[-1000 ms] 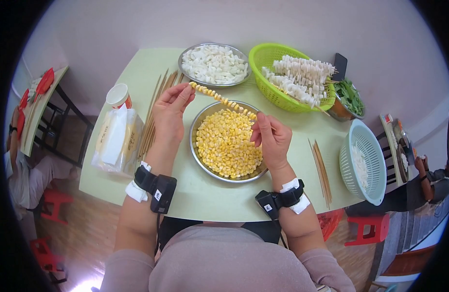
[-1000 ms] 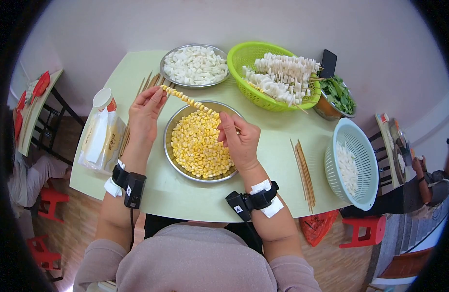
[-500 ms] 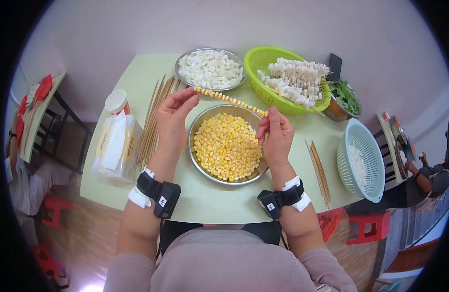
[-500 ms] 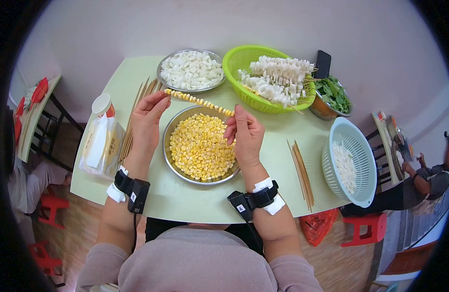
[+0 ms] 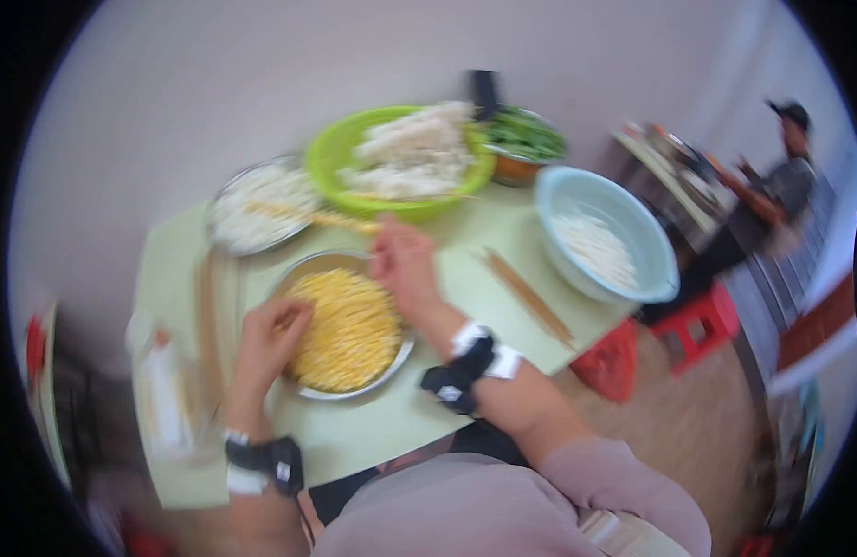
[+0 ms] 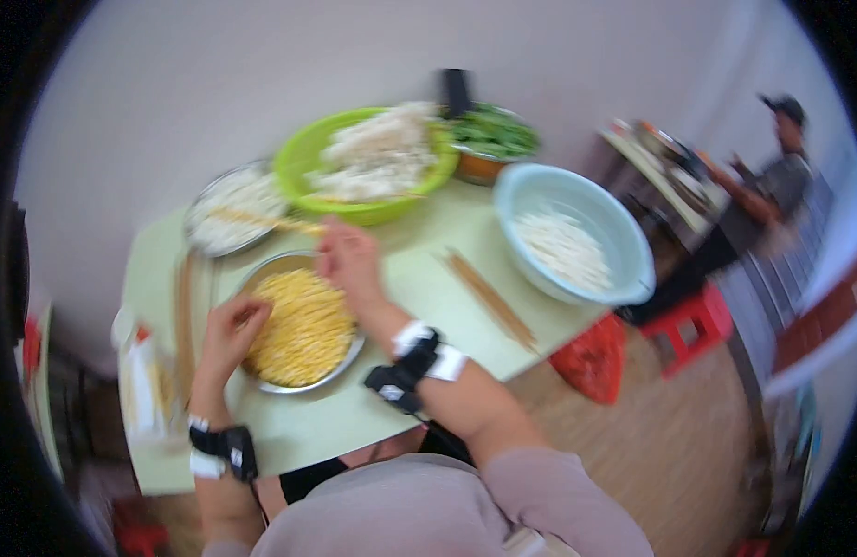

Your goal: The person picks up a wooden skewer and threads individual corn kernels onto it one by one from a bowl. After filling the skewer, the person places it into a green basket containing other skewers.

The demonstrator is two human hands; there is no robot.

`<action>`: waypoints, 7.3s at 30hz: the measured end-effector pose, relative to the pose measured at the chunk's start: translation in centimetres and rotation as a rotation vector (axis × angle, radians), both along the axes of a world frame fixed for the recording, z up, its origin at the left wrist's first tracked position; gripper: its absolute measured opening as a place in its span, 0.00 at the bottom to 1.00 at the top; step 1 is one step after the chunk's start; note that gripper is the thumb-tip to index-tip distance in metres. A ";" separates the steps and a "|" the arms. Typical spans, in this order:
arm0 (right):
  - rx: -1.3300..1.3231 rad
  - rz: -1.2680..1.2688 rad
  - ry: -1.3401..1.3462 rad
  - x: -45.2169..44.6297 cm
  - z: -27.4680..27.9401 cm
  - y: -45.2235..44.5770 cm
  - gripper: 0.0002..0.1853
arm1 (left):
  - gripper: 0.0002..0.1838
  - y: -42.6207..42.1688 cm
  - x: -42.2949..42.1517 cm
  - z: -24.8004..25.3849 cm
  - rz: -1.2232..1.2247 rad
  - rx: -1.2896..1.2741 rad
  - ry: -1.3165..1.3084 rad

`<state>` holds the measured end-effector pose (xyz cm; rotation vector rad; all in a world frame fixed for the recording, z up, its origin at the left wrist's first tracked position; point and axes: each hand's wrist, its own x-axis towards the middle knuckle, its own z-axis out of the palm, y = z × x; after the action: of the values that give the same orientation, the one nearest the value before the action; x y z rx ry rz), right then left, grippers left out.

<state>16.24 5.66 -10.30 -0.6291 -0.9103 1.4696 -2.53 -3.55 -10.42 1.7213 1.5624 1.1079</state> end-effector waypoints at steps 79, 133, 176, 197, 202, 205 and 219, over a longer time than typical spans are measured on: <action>0.099 -0.690 -1.363 25.0 -3.8 -11.6 0.10 | 0.06 1.0 1.0 -3.0 -0.135 0.312 0.156; 0.027 -0.813 -0.593 25.9 -6.1 -9.8 0.09 | 0.08 1.5 0.4 -3.5 -0.060 0.268 -0.144; 0.599 0.100 -0.610 2.6 10.3 -0.4 0.10 | 0.14 1.9 -1.4 -3.8 0.194 0.068 -0.684; 0.680 0.460 -0.820 -2.3 6.1 -0.6 0.11 | 0.10 1.9 -0.8 -3.4 0.252 0.178 -0.692; 0.791 0.368 -0.982 -2.5 5.6 -0.4 0.13 | 0.11 1.5 -0.7 -2.9 0.228 0.112 -0.658; 0.710 0.237 -0.911 -2.3 7.3 -1.6 0.10 | 0.12 1.6 -0.8 -3.1 0.202 0.087 -0.702; 0.915 -0.035 -0.765 -2.8 7.5 -2.5 0.08 | 0.12 1.7 -0.8 -3.2 0.200 0.119 -0.788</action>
<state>13.39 3.19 -2.84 -0.4847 -1.9782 0.6036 -3.30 -1.87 -13.63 0.9849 1.1767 1.7321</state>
